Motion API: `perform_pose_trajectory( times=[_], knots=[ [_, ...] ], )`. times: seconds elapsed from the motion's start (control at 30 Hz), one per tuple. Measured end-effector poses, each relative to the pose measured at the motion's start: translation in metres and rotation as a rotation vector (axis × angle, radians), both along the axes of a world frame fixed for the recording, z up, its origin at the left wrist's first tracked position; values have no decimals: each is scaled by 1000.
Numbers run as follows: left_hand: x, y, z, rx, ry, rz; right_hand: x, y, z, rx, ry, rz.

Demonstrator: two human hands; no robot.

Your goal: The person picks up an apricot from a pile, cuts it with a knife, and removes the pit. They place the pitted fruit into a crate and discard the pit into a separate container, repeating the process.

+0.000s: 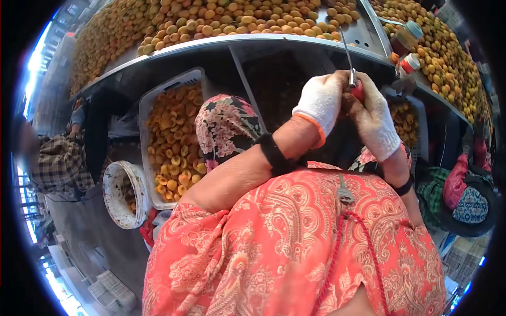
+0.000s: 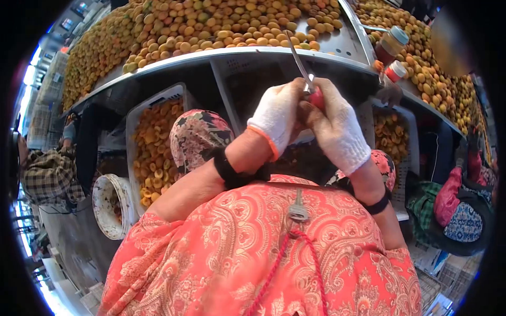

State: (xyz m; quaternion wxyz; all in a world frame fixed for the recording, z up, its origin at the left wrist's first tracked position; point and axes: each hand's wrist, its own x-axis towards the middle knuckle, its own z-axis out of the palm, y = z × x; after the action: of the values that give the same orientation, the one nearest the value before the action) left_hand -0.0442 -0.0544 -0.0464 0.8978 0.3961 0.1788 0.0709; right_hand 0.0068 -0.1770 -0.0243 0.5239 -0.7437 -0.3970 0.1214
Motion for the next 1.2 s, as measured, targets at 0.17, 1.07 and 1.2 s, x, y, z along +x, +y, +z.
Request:
perform_pose_trajectory(
  times=[0.17,1.07,1.2],
  knots=[
    [-4,5,-10,378,-62,36,-11,4,15,-144,25,-78],
    [-14,21,8,-40,190,-31,-14,13,-1,59,-43,-66],
    [-13,19,-1,-154,240,-18,-8,6,-5,-7,40,-28]
  ],
)
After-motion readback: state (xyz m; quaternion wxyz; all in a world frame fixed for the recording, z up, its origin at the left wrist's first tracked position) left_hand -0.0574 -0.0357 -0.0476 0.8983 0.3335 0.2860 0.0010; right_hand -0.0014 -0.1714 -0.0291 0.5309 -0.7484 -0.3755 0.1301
